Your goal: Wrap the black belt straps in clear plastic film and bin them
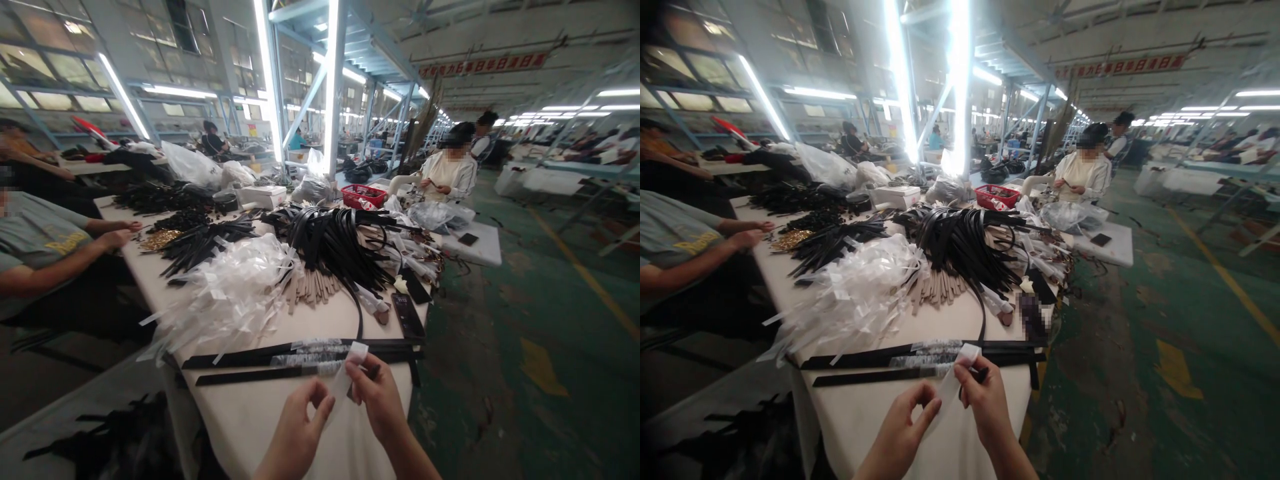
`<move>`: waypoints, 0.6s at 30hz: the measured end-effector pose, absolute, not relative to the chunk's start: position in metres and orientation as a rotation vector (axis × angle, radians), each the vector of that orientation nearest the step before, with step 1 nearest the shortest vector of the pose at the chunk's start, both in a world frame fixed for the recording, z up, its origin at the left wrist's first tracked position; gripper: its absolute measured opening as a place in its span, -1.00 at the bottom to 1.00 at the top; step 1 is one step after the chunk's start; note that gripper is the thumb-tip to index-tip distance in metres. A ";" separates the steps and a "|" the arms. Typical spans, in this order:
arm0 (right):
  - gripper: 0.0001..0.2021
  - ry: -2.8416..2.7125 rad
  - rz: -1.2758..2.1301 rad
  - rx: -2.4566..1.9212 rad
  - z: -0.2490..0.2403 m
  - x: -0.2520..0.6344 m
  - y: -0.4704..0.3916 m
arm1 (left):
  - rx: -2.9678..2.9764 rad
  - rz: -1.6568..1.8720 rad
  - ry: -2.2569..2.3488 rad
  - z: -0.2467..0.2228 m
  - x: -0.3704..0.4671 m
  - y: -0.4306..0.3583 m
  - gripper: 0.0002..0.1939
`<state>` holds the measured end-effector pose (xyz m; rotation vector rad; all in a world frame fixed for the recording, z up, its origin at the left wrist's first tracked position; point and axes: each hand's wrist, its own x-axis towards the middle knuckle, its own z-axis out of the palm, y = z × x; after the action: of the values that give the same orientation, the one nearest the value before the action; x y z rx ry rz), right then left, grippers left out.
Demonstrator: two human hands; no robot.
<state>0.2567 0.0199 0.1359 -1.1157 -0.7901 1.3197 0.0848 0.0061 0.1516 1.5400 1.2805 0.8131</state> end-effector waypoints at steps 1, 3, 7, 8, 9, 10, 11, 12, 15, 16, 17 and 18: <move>-0.72 -0.765 1.315 -1.096 0.135 0.256 0.020 | 1.547 0.829 1.297 0.152 0.083 0.003 -0.66; -0.73 -0.711 1.300 -1.056 0.134 0.256 0.020 | 1.547 0.833 1.315 0.151 0.078 -0.002 -0.66; -0.72 -0.643 1.267 -1.019 0.130 0.261 0.022 | 1.545 0.797 1.404 0.144 0.059 -0.011 -0.59; -0.71 -0.631 1.255 -1.022 0.130 0.263 0.023 | 1.541 0.779 1.438 0.141 0.053 -0.013 -0.57; -0.71 -0.619 1.242 -1.028 0.129 0.265 0.024 | 1.536 0.762 1.476 0.138 0.047 -0.015 -0.54; -0.70 -0.606 1.232 -1.034 0.129 0.268 0.026 | 1.533 0.745 1.511 0.136 0.040 -0.017 -0.52; -0.70 -0.595 1.224 -1.038 0.129 0.270 0.027 | 1.534 0.732 1.542 0.134 0.034 -0.019 -0.50; -0.70 -0.587 1.216 -1.040 0.129 0.272 0.028 | 1.538 0.718 1.565 0.132 0.027 -0.020 -0.48; -0.69 -0.578 1.183 -1.045 0.131 0.281 0.032 | 1.557 0.682 1.588 0.127 0.006 -0.025 -0.44; -0.68 -0.576 1.165 -1.050 0.131 0.284 0.033 | 1.559 0.670 1.593 0.125 -0.001 -0.026 -0.44; -0.67 -0.573 1.145 -1.057 0.131 0.287 0.034 | 1.558 0.658 1.604 0.122 -0.009 -0.027 -0.43; -0.66 -0.567 1.127 -1.063 0.132 0.290 0.036 | 1.554 0.645 1.615 0.120 -0.017 -0.028 -0.44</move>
<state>0.2900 0.0358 0.1316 -1.0628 -0.5674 1.1269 -0.0167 -0.0278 0.1197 1.5542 1.6150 0.6445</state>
